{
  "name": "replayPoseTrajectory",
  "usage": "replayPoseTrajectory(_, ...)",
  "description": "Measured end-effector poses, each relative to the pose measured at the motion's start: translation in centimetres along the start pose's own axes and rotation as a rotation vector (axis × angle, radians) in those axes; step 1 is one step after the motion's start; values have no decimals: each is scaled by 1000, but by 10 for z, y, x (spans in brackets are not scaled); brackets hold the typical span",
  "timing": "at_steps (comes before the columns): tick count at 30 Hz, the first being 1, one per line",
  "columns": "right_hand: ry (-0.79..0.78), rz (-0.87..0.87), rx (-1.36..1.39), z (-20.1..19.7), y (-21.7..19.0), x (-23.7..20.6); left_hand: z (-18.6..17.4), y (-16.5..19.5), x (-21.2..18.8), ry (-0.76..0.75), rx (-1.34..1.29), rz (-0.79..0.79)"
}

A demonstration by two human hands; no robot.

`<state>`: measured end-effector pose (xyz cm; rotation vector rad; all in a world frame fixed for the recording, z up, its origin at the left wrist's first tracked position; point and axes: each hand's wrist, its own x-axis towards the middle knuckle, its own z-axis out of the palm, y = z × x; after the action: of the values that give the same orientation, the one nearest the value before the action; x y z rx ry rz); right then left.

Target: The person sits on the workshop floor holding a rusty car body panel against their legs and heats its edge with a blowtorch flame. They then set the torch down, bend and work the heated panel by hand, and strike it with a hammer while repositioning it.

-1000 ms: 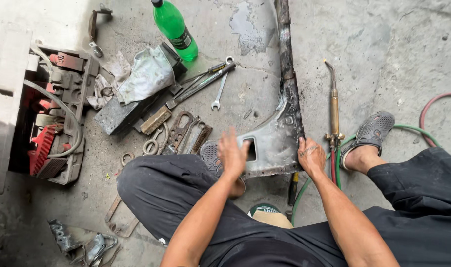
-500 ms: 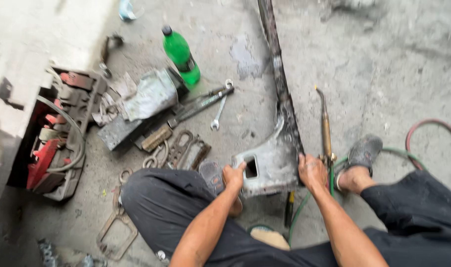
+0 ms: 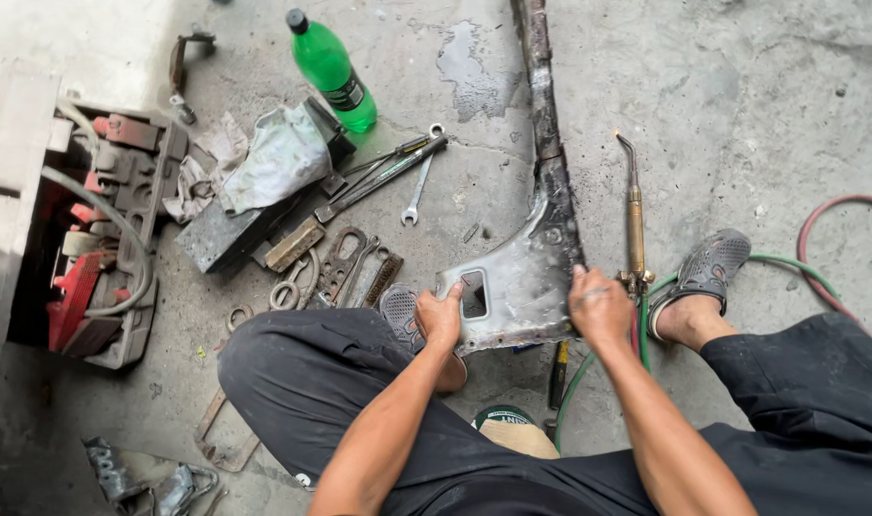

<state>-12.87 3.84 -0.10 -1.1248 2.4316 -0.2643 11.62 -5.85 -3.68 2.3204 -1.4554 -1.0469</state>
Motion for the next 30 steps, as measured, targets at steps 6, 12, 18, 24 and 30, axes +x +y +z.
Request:
replayPoseTrajectory(6, -6, -18, 28, 31, -2, 0, -10, -4, -10, -13, 2, -92)
replayPoseTrajectory(12, -60, 71, 75, 18, -18, 8, -16, 5, 12, 86, 31, 26)
replayPoseTrajectory(18, 20, -46, 96, -20, -16, 34, -4, 28, 7, 78, 18, 0)
replayPoseTrajectory(24, -7, -18, 211, -24, -22, 30, -21, 29, 7, 89, -8, 50)
replayPoseTrajectory(30, 34, -91, 220, -33, -22, 30, -26, 43, 10, 51, -13, -10)
